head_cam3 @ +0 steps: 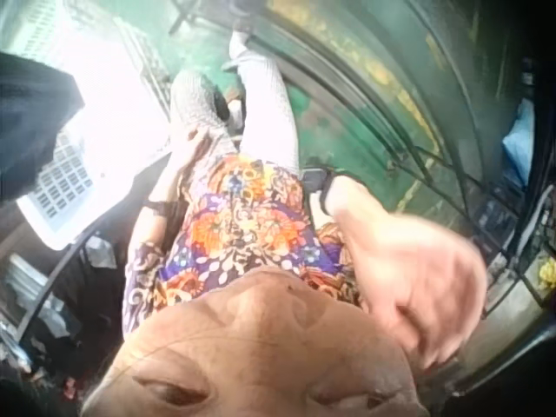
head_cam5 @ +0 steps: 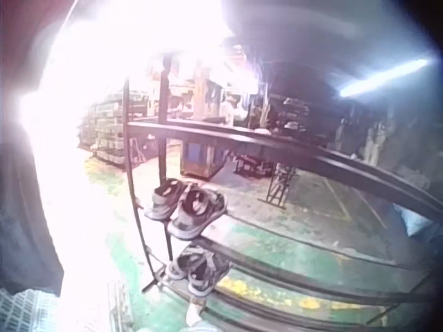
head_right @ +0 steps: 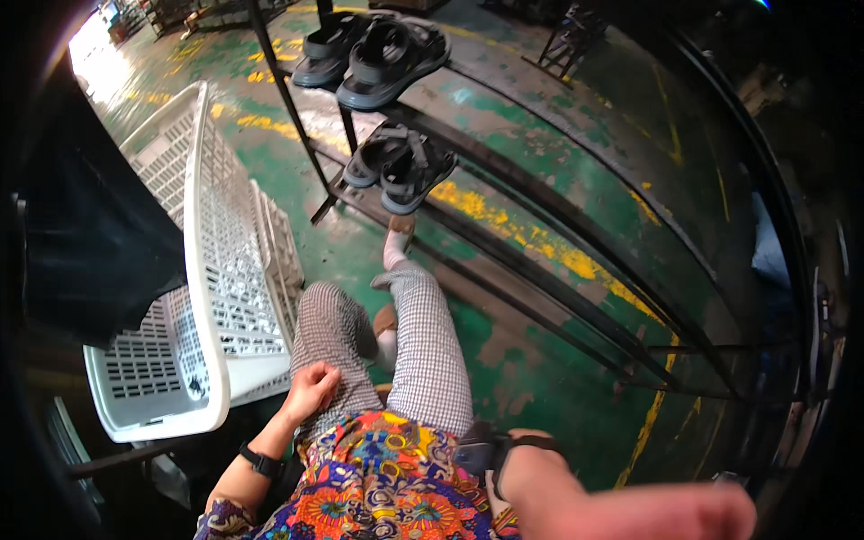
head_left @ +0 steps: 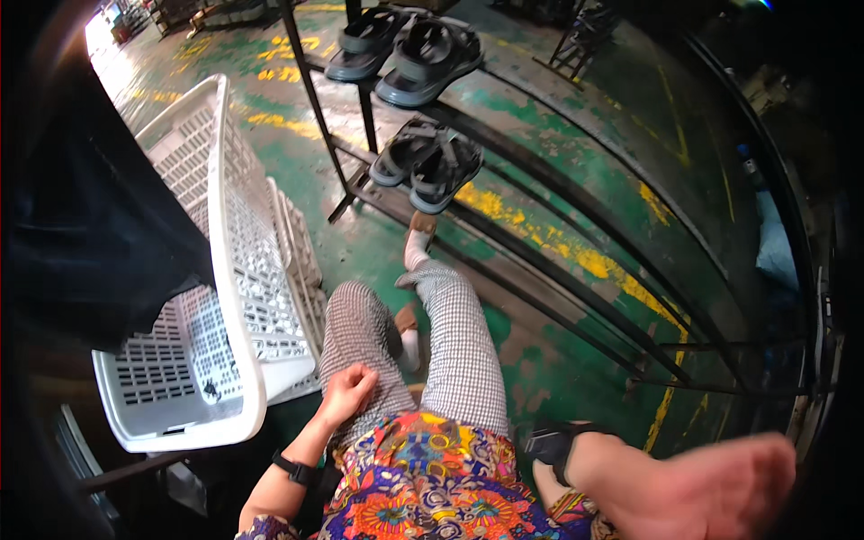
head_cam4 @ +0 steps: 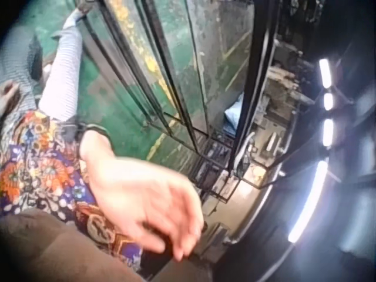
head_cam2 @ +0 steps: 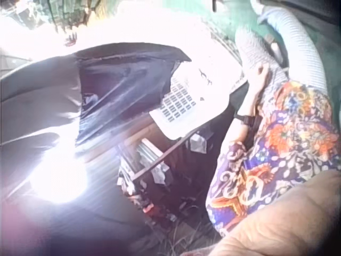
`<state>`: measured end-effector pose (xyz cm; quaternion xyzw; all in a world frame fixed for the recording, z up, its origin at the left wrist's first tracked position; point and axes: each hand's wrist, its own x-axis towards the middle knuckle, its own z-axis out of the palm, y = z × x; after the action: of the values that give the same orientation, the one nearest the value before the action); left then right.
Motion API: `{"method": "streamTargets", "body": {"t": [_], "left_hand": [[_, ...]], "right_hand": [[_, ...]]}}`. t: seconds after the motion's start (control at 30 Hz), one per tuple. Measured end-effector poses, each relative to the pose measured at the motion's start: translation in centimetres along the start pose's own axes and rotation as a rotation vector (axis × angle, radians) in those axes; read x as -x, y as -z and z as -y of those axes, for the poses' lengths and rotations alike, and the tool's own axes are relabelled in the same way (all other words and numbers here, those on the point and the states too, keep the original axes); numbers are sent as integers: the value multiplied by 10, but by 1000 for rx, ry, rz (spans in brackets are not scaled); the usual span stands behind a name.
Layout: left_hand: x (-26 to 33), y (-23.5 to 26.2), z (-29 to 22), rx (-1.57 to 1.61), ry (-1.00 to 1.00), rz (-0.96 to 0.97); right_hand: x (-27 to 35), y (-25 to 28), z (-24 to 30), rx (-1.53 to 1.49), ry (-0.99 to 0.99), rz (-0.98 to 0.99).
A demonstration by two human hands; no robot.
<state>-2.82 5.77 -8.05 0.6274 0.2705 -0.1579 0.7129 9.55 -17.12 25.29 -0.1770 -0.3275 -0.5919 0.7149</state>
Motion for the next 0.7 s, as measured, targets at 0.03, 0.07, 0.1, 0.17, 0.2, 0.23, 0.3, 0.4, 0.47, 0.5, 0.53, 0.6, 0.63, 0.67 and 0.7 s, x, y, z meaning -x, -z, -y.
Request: {"method": "streamTargets", "body": {"t": [0.03, 0.07, 0.1, 0.17, 0.2, 0.23, 0.3, 0.4, 0.47, 0.5, 0.53, 0.6, 0.63, 0.67, 0.7], "left_hand": [[-1, -1, -1, 6, 9, 3], [-1, -2, -2, 3, -21, 7], [-2, -3, -3, -3, -32, 16], [-3, -3, -4, -6, 15, 8], [-3, -3, -3, 11, 35, 5], [-3, -3, -3, -11, 44, 10], [-4, -2, -2, 29, 42, -4], [-2, -1, 0, -23, 21, -3], [-3, 0, -1, -20, 28, 8], [-3, 0, -1, -11, 23, 5], [-3, -1, -2, 4, 22, 5], [-3, -1, -3, 44, 9, 8], [-2, -2, -4, 33, 40, -3], [-2, -2, -4, 16, 46, -13], [-2, -2, -5, 26, 35, -11]], "right_hand": [[9, 4, -5, 43, -223, 17], [21, 5, -7, 8, -515, -29], [24, 10, -16, -274, -744, 158], [29, 18, -31, -648, -1332, 524], [53, 2, -12, -558, -1293, 101], [60, -8, -6, -598, -1278, -18], [60, -9, 3, -704, -1269, -77], [62, -15, 9, -771, -1237, -143], [58, -21, 8, -778, -1212, -154], [55, -23, 6, -784, -1200, -161], [51, -26, 6, -779, -1189, -164], [46, -33, 6, -797, -1183, -204], [44, -34, 7, -804, -1181, -213], [43, -37, 8, -816, -1177, -227], [42, -38, 10, -822, -1174, -241]]}}
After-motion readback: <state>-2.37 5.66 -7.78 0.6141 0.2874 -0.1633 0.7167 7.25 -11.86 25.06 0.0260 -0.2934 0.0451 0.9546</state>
